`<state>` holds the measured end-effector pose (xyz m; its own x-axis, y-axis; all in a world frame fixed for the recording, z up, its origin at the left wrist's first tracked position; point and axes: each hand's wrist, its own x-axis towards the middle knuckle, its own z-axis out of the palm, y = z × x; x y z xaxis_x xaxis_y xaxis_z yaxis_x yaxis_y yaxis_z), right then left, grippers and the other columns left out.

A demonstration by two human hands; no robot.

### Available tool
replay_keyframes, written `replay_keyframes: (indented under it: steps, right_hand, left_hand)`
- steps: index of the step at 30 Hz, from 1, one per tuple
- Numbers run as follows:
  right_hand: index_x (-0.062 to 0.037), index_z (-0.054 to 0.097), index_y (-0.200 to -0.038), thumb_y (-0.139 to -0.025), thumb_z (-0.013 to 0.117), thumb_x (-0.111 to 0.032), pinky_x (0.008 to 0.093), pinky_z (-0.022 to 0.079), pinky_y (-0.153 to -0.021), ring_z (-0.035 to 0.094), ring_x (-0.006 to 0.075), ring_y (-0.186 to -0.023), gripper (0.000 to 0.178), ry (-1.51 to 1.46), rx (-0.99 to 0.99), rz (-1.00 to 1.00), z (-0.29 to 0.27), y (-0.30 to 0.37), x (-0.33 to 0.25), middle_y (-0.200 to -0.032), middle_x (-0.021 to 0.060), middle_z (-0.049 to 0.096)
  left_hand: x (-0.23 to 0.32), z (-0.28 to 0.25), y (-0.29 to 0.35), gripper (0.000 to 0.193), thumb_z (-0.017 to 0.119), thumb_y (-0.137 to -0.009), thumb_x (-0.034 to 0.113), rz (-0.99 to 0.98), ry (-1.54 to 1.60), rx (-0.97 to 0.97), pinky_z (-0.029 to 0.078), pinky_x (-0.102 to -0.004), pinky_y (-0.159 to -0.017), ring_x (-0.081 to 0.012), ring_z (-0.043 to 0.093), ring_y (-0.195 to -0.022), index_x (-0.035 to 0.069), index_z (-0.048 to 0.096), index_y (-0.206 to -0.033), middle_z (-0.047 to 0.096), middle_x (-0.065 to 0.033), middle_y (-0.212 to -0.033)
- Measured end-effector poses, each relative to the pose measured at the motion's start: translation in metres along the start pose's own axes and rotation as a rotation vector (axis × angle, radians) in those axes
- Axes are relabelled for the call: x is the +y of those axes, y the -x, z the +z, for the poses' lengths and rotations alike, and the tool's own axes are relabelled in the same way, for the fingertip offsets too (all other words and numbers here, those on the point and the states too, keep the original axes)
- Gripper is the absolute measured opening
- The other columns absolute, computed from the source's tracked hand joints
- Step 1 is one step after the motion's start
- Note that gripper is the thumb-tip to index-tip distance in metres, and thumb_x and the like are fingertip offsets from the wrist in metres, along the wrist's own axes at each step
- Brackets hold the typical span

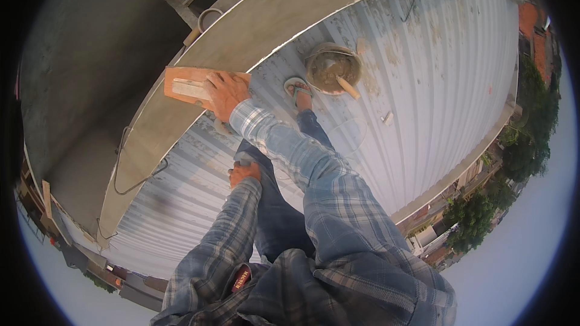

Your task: The person smooths a freshly poured concrete surface using a rectangular trowel. They repeatedly scrape and level the material along a curved edge, occasionally pausing to check the surface with their hand.

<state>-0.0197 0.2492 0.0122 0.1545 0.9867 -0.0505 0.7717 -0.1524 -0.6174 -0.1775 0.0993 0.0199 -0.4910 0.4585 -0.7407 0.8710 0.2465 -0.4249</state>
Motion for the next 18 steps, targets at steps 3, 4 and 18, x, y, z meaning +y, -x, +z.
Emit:
replay_keyframes:
  steps: [3, 4, 18]
  right_hand:
    - [-0.0074, 0.063, -0.116, -0.081, 0.075, -0.019, 0.0450, 0.053, -0.093, 0.061, 0.0349, -0.109, 0.040, 0.074, 0.309, 0.247, -0.088, -0.012, 0.091, -0.118, 0.0121, 0.062]
    - [-0.0059, 0.063, -0.116, -0.084, 0.074, -0.022, 0.0465, 0.053, -0.090, 0.062, 0.0375, -0.106, 0.037, 0.206, 0.379, 0.359, -0.116, -0.016, 0.133, -0.113, 0.0145, 0.062]
    - [-0.0086, 0.061, -0.121, -0.076, 0.073, -0.013, 0.0458, 0.050, -0.100, 0.058, 0.0334, -0.117, 0.047, -0.024, 0.045, 0.128, -0.020, 0.010, 0.009, -0.125, 0.0114, 0.058]
  left_hand:
    - [0.000, -0.006, 0.003, 0.066, 0.068, -0.083, 0.045, 0.019, 0.044, -0.016, 0.050, -0.0440, -0.104, -0.0343, 0.059, -0.124, 0.009, 0.060, -0.137, 0.058, -0.0173, -0.134]
    - [-0.004, -0.008, 0.002, 0.066, 0.068, -0.082, 0.045, 0.024, 0.057, -0.033, 0.050, -0.0438, -0.104, -0.0343, 0.059, -0.124, 0.009, 0.060, -0.137, 0.058, -0.0174, -0.134]
    - [-0.015, -0.002, 0.005, 0.066, 0.066, -0.083, 0.046, -0.073, 0.117, -0.104, 0.049, -0.0437, -0.104, -0.0331, 0.058, -0.125, 0.012, 0.058, -0.139, 0.057, -0.0173, -0.134]
